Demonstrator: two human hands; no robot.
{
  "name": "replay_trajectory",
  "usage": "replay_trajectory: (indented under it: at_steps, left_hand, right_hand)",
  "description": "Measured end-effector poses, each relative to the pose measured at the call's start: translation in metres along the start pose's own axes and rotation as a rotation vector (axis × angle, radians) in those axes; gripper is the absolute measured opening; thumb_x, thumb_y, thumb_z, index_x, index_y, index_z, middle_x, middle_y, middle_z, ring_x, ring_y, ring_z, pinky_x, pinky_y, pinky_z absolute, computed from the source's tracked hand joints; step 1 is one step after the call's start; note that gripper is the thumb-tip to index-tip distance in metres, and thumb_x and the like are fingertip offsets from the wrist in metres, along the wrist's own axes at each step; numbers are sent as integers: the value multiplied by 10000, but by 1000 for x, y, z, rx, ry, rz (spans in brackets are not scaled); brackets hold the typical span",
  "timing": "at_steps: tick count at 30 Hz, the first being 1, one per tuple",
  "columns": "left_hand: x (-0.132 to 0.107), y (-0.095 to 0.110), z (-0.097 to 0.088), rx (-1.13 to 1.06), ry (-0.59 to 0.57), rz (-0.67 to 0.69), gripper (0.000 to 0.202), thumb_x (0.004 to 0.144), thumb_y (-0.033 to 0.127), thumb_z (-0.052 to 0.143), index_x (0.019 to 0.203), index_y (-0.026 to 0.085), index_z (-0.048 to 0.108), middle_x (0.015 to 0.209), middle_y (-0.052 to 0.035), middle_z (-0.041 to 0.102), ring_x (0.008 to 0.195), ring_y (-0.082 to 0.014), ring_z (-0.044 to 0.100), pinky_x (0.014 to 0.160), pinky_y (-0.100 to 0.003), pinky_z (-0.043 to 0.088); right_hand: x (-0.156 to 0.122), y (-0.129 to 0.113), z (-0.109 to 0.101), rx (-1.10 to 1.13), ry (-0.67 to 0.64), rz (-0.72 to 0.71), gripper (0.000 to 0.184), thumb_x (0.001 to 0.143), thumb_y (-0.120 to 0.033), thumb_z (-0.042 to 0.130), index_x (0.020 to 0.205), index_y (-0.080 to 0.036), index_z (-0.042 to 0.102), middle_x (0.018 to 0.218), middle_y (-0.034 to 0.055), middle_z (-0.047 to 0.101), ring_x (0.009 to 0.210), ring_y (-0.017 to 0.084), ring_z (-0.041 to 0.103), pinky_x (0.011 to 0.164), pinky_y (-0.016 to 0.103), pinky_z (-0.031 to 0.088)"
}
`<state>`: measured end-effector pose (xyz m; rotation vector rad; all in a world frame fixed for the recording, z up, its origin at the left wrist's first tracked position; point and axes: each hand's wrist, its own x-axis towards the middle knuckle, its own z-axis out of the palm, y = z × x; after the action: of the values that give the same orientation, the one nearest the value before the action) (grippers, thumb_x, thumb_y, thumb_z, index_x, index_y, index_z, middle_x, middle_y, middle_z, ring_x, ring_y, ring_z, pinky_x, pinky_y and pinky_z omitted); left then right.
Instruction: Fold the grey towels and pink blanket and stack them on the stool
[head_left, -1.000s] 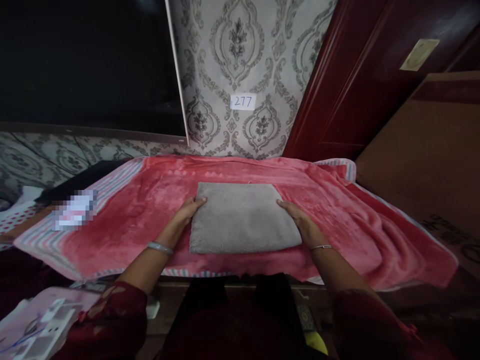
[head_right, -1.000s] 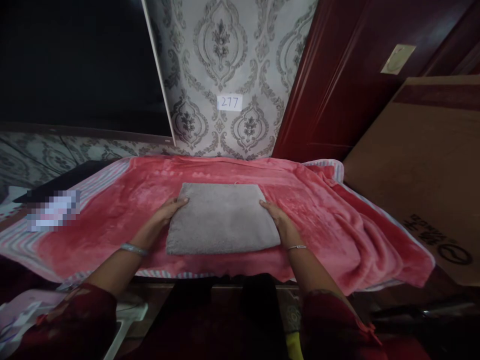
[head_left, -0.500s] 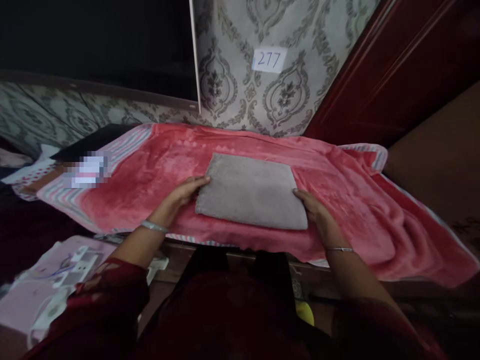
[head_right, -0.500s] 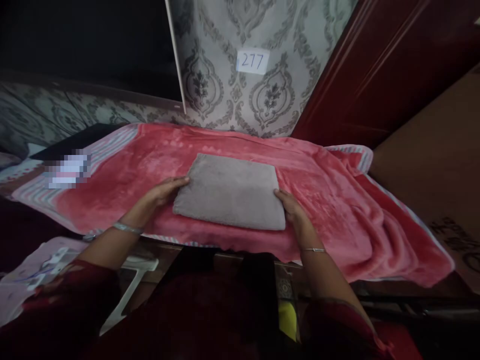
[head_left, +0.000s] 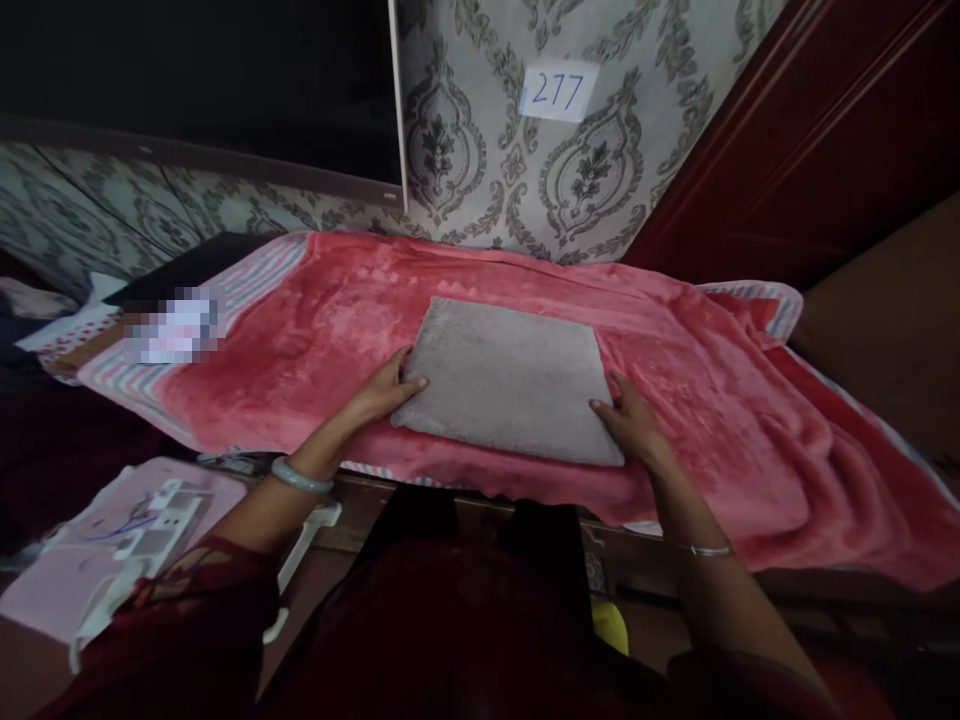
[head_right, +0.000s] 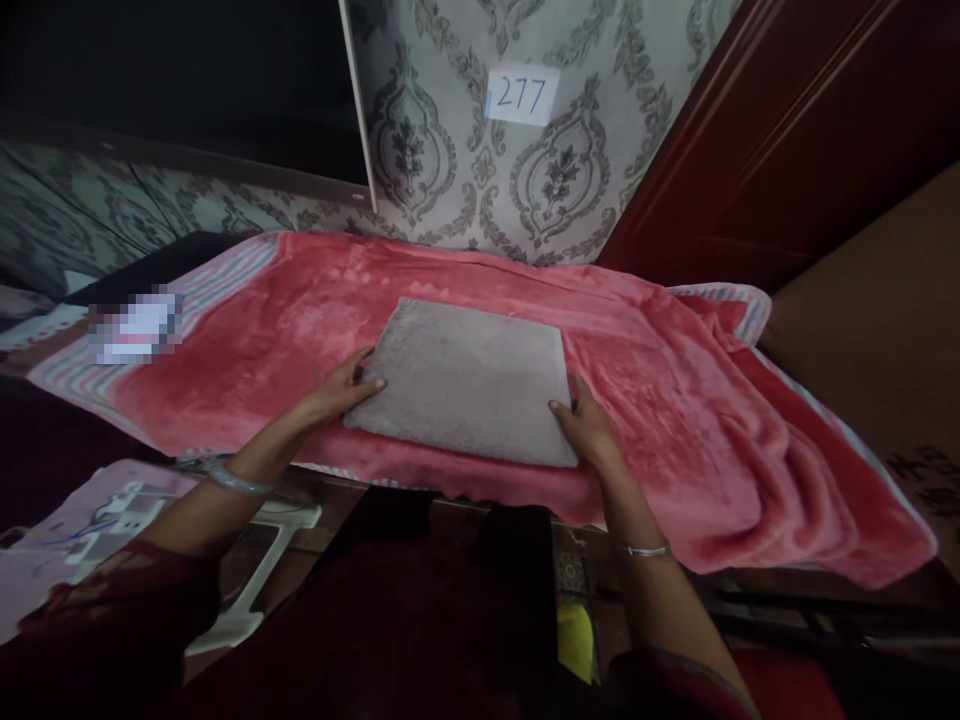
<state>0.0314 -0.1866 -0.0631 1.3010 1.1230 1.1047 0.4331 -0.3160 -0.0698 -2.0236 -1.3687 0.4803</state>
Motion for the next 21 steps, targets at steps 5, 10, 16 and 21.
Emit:
replay_trajectory:
  at_steps: [5, 10, 16, 21]
  left_hand:
    - [25, 34, 33, 418, -7, 331, 540, 685, 207, 804, 1215, 161, 709, 1275, -143, 684, 1351, -385, 515, 1208, -461, 312]
    - [49, 39, 98, 1001, -202, 409, 689, 890, 362, 641, 1494, 66, 497, 1646, -246, 336, 1565, -413, 197, 1267, -574, 67]
    - [51, 13, 105, 1265, -282, 339, 763, 992, 543, 428, 1608, 104, 333, 1696, -231, 205, 1589, -390, 106, 1257, -612, 24]
    - [47, 14, 104, 1306, -292, 343, 772, 995, 584, 393, 1618, 135, 318, 1690, -217, 248, 1582, -383, 155, 1260, -608, 60]
  right_hand:
    - [28, -54, 7, -298, 59, -272, 681, 961, -430, 455, 1566, -118, 415, 1526, 214, 511, 1425, 361, 454, 1188, 519, 350]
    - [55, -96, 52, -447, -39, -335, 652, 1023, -474, 391, 1612, -196, 354, 1677, 157, 314, 1547, 369, 247, 1212, 625, 230]
    - [54, -77, 74, -556, -43, -284, 652, 1037, -565, 350, 1611, -256, 367, 1687, 134, 302, 1555, 363, 224, 1216, 633, 178]
    - [54, -71, 73, -551, -13, -316, 655, 1031, -576, 336, 1599, -254, 393, 1667, 140, 344, 1533, 374, 276, 1198, 651, 204]
